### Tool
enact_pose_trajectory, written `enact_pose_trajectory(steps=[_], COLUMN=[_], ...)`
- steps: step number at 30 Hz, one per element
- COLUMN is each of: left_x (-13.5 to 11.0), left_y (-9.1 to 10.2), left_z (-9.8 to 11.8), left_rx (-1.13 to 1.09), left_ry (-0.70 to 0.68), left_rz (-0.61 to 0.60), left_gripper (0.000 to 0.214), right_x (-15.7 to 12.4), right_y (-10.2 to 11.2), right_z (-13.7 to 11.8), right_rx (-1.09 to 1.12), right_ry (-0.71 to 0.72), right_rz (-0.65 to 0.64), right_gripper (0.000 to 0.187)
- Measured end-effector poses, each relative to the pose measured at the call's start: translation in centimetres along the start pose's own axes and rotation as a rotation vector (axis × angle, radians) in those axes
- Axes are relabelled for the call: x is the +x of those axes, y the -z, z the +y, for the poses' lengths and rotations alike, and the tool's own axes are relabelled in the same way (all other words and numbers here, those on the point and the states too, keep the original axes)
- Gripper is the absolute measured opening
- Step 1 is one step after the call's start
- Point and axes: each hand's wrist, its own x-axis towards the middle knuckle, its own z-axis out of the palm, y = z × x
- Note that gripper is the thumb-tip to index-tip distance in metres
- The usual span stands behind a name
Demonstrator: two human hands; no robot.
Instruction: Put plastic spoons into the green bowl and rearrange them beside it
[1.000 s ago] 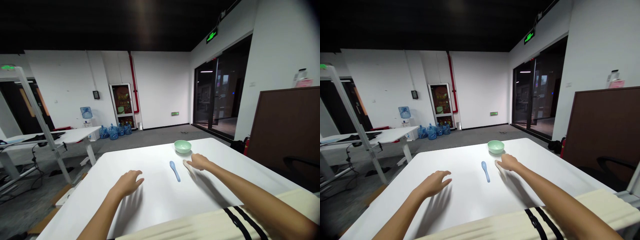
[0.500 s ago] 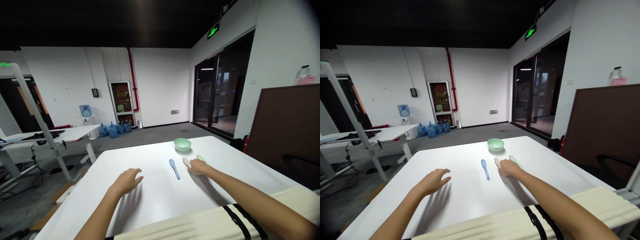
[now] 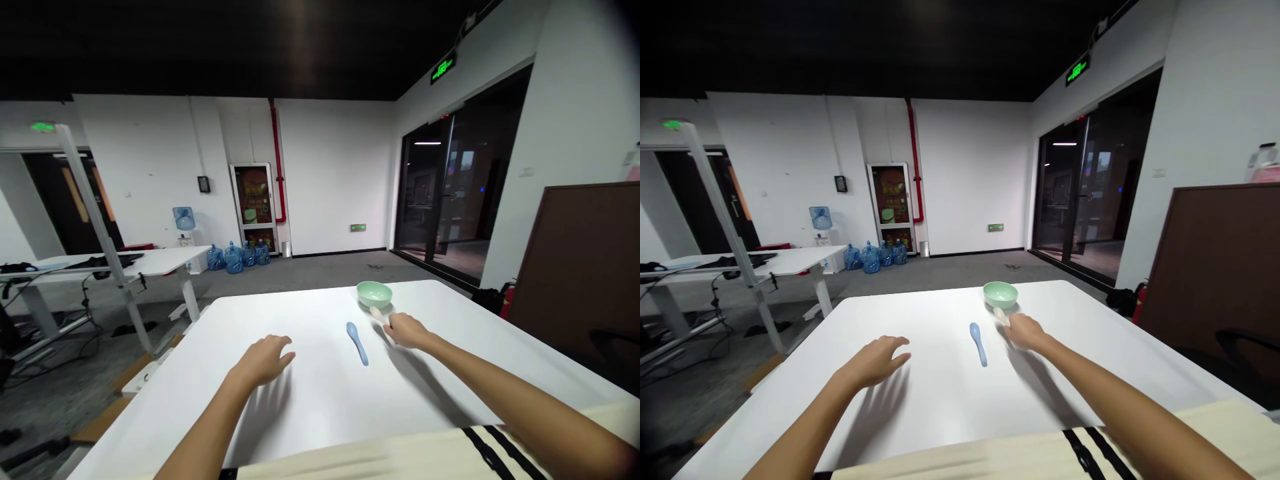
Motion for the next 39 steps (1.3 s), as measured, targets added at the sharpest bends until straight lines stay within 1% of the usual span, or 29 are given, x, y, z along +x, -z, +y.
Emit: enact_pose_trajectory(steps=[5, 8, 14, 19, 27, 34, 39], left_x=[0.1, 0.2, 0.2, 0.5, 0.9, 1.3, 1.4], left_y=[-0.1, 0.0, 0.4, 0.5, 0.7, 0.7, 0.6], left_z=[-0.1, 0.0, 0.4, 0.5, 0.6, 0.7, 0.6], left_rx=[-0.007, -0.002, 0.002, 0.006, 0.006, -0.005, -0.013], left_ry=[-0.004, 0.002, 0.008, 0.017, 0.035, 0.052, 0.061], left_rz=[0.000, -0.010, -0.033, -0.058, -0.085, -0.095, -0.087], left_gripper=[0.053, 0.054, 0.054, 0.054, 0.054, 0.054, 0.054], right_x=[2.4, 4.2, 7.2, 9.3, 12.1, 12.9, 13.0], right_y=[1.8, 2.7, 3.4, 2.9, 1.3, 0.3, 0.0], right_z=[0.7, 1.1, 1.1, 0.6, 0.4, 0.4, 0.7], right_rx=[-0.022, -0.041, -0.035, -0.037, 0.012, 0.045, 0.071], right_ry=[-0.031, -0.088, -0.152, -0.174, -0.225, -0.248, -0.249], right_rz=[0.086, 0.091, 0.117, 0.150, 0.161, 0.110, 0.109], right_gripper=[0.040, 0.040, 0.038, 0.037, 0.039, 0.040, 0.043])
